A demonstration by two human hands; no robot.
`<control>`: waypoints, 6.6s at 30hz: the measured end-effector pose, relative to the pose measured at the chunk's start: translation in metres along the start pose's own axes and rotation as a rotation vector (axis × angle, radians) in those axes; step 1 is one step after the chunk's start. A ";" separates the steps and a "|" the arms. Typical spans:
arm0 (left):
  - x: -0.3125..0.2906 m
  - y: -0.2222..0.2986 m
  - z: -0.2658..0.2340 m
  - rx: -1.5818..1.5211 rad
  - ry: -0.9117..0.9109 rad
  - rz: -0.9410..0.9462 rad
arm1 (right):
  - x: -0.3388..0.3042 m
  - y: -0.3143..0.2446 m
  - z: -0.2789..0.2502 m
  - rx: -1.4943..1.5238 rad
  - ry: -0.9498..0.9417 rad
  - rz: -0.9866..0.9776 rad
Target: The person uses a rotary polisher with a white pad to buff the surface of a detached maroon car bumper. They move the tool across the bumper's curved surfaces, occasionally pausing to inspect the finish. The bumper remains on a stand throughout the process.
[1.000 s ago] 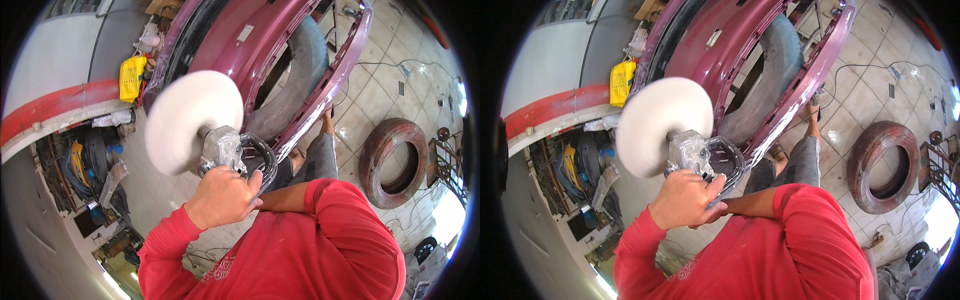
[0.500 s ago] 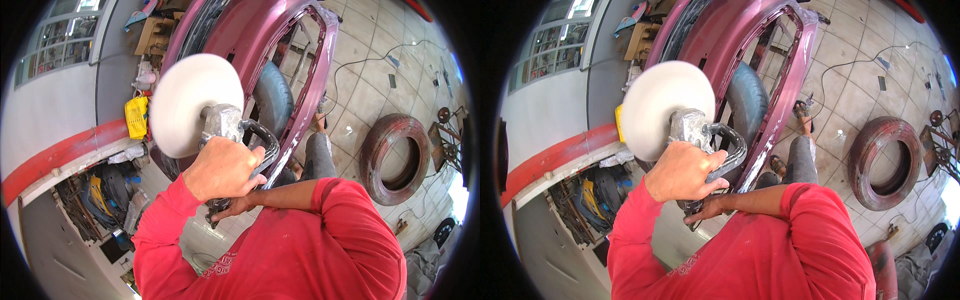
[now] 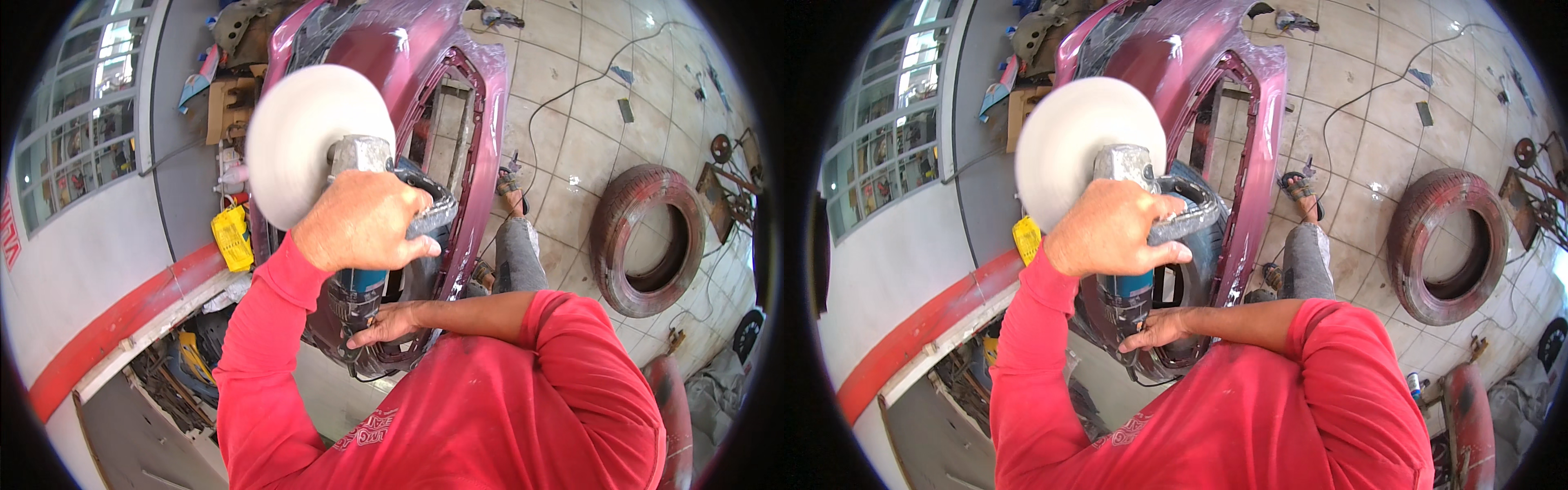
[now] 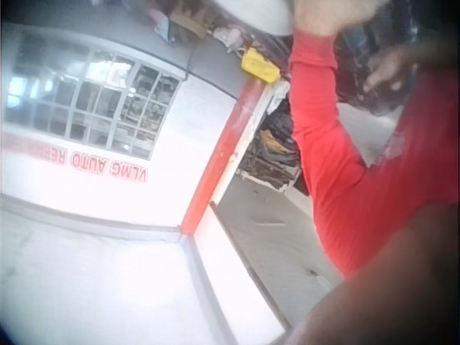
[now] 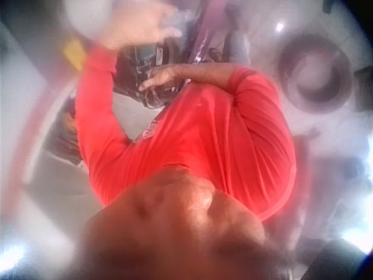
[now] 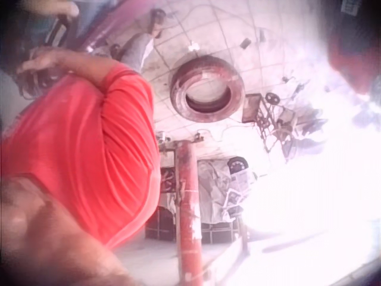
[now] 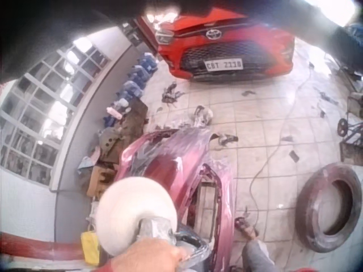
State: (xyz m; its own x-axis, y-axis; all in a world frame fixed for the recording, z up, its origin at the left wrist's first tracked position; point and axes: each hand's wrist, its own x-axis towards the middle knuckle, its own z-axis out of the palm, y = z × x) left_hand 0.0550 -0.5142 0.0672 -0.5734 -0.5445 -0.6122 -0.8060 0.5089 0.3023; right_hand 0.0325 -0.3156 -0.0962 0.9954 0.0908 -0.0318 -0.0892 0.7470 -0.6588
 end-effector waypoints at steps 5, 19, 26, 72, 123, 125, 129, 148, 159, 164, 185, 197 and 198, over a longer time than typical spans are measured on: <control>0.054 -0.028 -0.029 -0.065 -0.020 0.036 | -0.013 -0.026 -0.029 0.206 0.098 -0.129; 0.190 -0.061 -0.087 -0.024 -0.147 0.139 | -0.056 -0.080 -0.102 0.262 0.291 -0.272; 0.218 -0.081 -0.088 0.015 -0.030 0.157 | -0.071 -0.086 -0.128 0.265 0.289 -0.304; -0.119 0.037 0.101 -0.074 0.195 -0.052 | 0.044 0.118 0.066 -0.308 0.176 -0.167; -0.328 0.136 0.333 -0.190 0.281 -0.156 | 0.131 0.389 0.199 -0.376 -0.290 0.221; -0.313 0.126 0.311 -0.155 0.266 -0.129 | 0.125 0.367 0.189 -0.387 -0.285 0.194; -0.275 0.107 0.260 -0.127 0.231 -0.115 | 0.113 0.317 0.164 -0.391 -0.260 0.141; -0.047 0.012 0.036 0.031 0.025 -0.003 | 0.012 0.029 0.027 -0.109 -0.015 0.084; 0.071 -0.032 -0.033 -0.018 -0.014 0.097 | -0.015 -0.033 -0.043 0.230 0.150 -0.144; 0.119 -0.057 -0.045 -0.010 0.107 0.261 | -0.038 -0.064 -0.075 0.213 0.202 -0.149; -0.068 0.009 0.056 -0.030 0.124 -0.030 | 0.022 0.055 0.029 -0.033 0.094 -0.038; -0.240 0.086 0.214 -0.092 0.233 -0.146 | 0.076 0.220 0.142 -0.383 0.031 0.013; -0.253 0.092 0.231 -0.090 0.249 -0.155 | 0.081 0.237 0.149 -0.393 0.036 0.011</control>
State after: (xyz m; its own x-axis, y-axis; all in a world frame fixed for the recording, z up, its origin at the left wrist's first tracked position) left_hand 0.1597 -0.1760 0.0810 -0.4522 -0.7634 -0.4612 -0.8900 0.3523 0.2894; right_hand 0.0868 -0.0331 -0.1425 0.9956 0.0691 -0.0626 -0.0866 0.4362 -0.8957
